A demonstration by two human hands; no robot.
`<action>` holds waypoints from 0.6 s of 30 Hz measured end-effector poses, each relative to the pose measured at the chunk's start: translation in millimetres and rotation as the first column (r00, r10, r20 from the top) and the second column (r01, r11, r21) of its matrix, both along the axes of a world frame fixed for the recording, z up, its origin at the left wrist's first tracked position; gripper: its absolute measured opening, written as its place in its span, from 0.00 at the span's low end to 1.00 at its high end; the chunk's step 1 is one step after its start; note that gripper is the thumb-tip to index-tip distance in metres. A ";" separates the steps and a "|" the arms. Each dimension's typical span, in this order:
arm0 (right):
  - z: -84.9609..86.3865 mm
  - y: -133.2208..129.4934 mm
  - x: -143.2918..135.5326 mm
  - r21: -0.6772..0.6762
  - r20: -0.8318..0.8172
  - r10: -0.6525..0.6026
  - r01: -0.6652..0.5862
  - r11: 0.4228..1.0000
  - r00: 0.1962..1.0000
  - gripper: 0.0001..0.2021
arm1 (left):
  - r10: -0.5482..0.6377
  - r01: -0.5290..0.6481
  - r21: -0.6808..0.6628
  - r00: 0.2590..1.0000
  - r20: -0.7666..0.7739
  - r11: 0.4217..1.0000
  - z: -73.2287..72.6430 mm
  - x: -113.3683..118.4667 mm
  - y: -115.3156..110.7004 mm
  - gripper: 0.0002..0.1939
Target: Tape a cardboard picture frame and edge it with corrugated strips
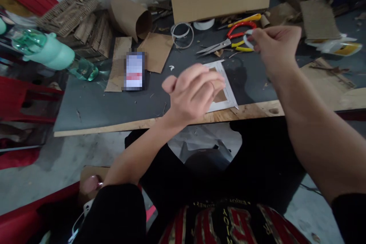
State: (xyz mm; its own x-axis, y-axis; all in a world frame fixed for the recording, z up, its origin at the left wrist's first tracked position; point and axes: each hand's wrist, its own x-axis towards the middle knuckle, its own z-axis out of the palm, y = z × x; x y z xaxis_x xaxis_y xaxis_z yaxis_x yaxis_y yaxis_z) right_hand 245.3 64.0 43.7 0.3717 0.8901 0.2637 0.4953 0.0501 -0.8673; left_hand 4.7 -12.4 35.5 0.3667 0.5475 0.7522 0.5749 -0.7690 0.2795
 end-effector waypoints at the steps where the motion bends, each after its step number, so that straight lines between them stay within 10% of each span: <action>1: -3.3 1.2 6.2 -0.082 0.214 0.035 -0.017 0.997 0.976 0.12 | 0.023 -0.021 -0.038 0.999 0.045 0.999 -0.5 -1.9 2.2 0.12; 4: -16.3 -2.1 9.4 -0.198 0.616 0.104 0.025 0.980 0.781 0.08 | 0.022 0.018 -0.369 0.994 0.103 0.929 -13.9 -10.6 24.1 0.23; 6: -25.7 -4.7 0.8 -0.071 0.573 0.107 -0.080 0.994 0.813 0.06 | 0.041 0.028 -0.526 0.992 0.119 0.850 -27.6 -18.0 42.8 0.30; 10: -36.9 -4.6 -25.9 0.009 0.062 0.416 -0.418 0.909 0.907 0.06 | 0.009 0.040 -0.599 0.997 0.078 0.800 -42.2 -27.6 61.1 0.30; 14: -36.7 -11.8 -49.1 -0.108 -0.589 0.533 -0.713 0.693 0.607 0.08 | -0.044 0.159 -0.627 0.980 0.195 0.763 -44.5 -20.0 56.7 0.36; 18: -34.7 -21.4 -60.3 -0.072 -0.739 0.506 -0.799 0.597 0.445 0.11 | -0.013 0.165 -0.623 0.971 0.240 0.765 -53.8 -4.6 49.4 0.41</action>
